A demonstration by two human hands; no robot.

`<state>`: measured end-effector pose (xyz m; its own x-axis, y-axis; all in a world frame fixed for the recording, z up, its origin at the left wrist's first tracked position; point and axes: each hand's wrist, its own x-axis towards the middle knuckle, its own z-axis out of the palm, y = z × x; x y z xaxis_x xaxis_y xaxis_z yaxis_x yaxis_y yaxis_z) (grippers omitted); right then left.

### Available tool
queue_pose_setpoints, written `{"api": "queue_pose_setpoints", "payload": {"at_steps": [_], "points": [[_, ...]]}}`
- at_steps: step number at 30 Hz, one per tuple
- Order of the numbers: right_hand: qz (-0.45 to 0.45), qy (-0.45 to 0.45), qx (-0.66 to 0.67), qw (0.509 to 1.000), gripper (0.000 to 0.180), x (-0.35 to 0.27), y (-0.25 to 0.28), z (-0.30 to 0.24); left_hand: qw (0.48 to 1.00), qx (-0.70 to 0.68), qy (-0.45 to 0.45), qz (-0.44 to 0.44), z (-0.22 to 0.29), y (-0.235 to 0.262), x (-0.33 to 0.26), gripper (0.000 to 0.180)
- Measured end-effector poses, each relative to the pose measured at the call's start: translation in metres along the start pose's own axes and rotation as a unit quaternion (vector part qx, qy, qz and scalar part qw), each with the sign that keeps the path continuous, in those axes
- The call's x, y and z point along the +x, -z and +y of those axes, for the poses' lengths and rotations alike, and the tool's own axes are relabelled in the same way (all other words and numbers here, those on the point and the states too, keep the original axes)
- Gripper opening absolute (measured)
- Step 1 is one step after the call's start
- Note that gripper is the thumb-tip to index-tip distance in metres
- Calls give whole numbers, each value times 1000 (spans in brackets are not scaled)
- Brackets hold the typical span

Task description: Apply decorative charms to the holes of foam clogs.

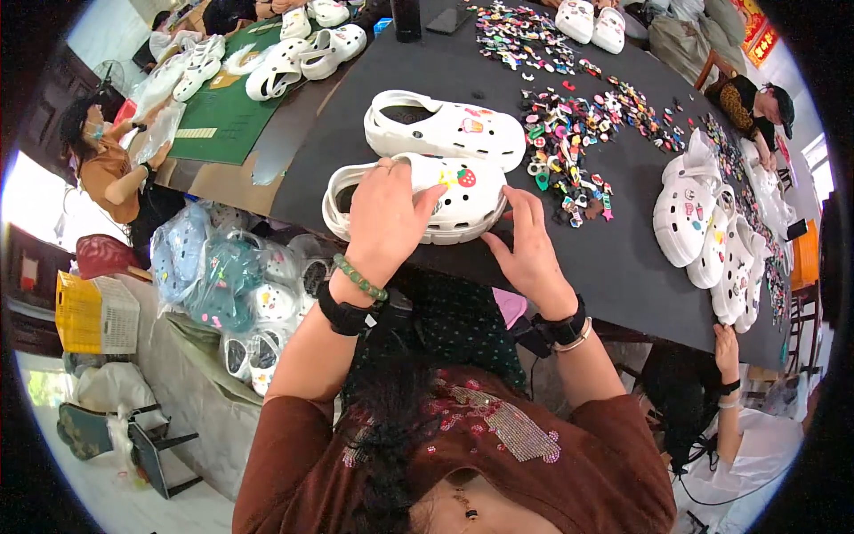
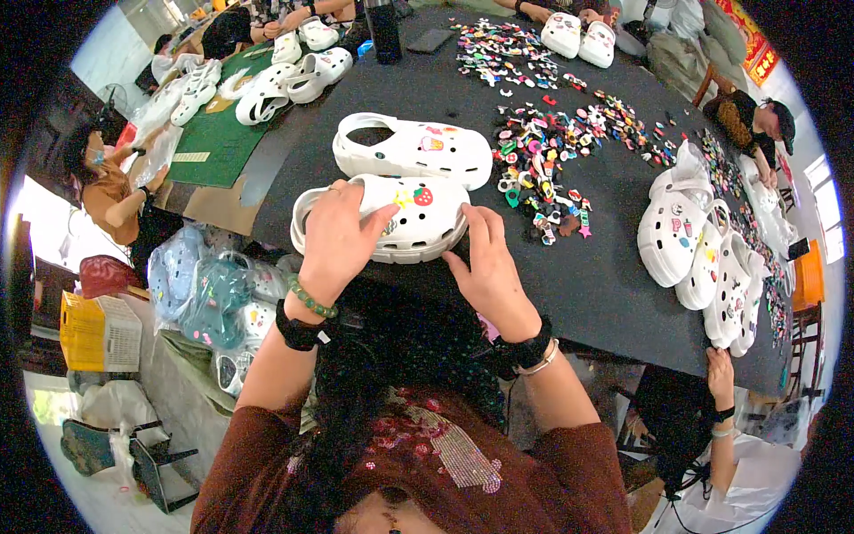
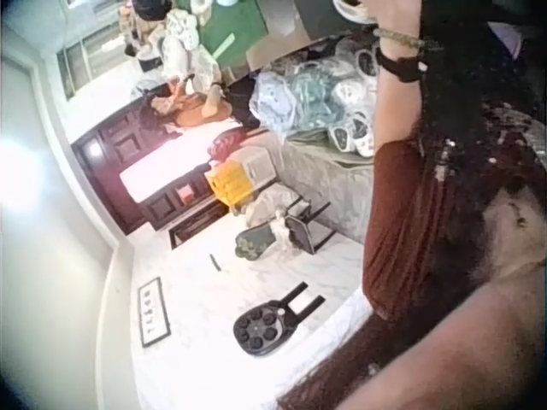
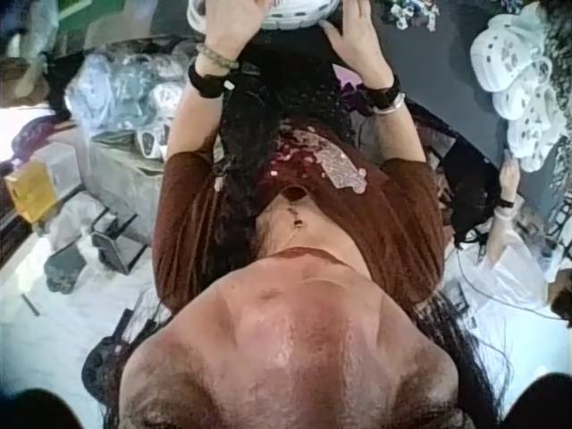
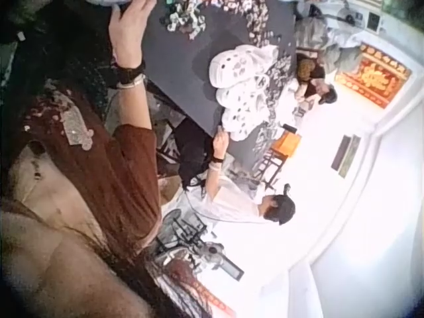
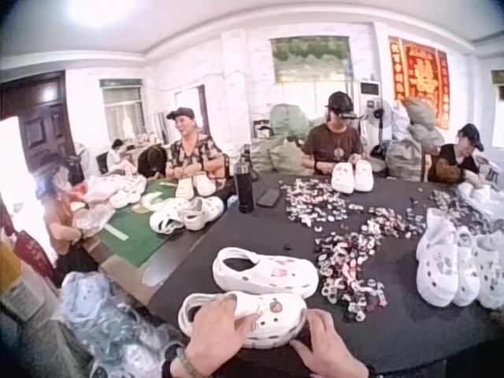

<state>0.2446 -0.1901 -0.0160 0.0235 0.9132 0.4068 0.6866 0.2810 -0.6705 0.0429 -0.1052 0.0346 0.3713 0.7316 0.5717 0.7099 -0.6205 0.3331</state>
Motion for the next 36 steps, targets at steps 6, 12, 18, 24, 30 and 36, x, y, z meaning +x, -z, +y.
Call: {"api": "queue_pose_setpoints", "payload": {"at_steps": [6, 12, 18, 24, 30, 36], "points": [[5, -17, 13, 1000, 69, 4, -2, -6, 992, -70, 109, -3, -5, -13, 16, 45], [14, -8, 3, 1000, 70, -1, -9, 2, 983, -92, 149, -48, -20, -16, 30, 51], [-7, -18, 29, 999, 38, 5, 19, 14, 969, -141, 190, -75, -21, -11, 24, 49], [47, -1, -109, 993, 15, 32, 60, 55, 960, -159, 226, -34, -10, -16, 22, 46], [13, 26, -165, 986, 17, 77, 60, 77, 966, -141, 215, -17, -17, -22, 18, 45], [-65, 13, -245, 967, 9, 94, 43, 103, 975, -112, 190, -15, -17, -22, 16, 45]]}}
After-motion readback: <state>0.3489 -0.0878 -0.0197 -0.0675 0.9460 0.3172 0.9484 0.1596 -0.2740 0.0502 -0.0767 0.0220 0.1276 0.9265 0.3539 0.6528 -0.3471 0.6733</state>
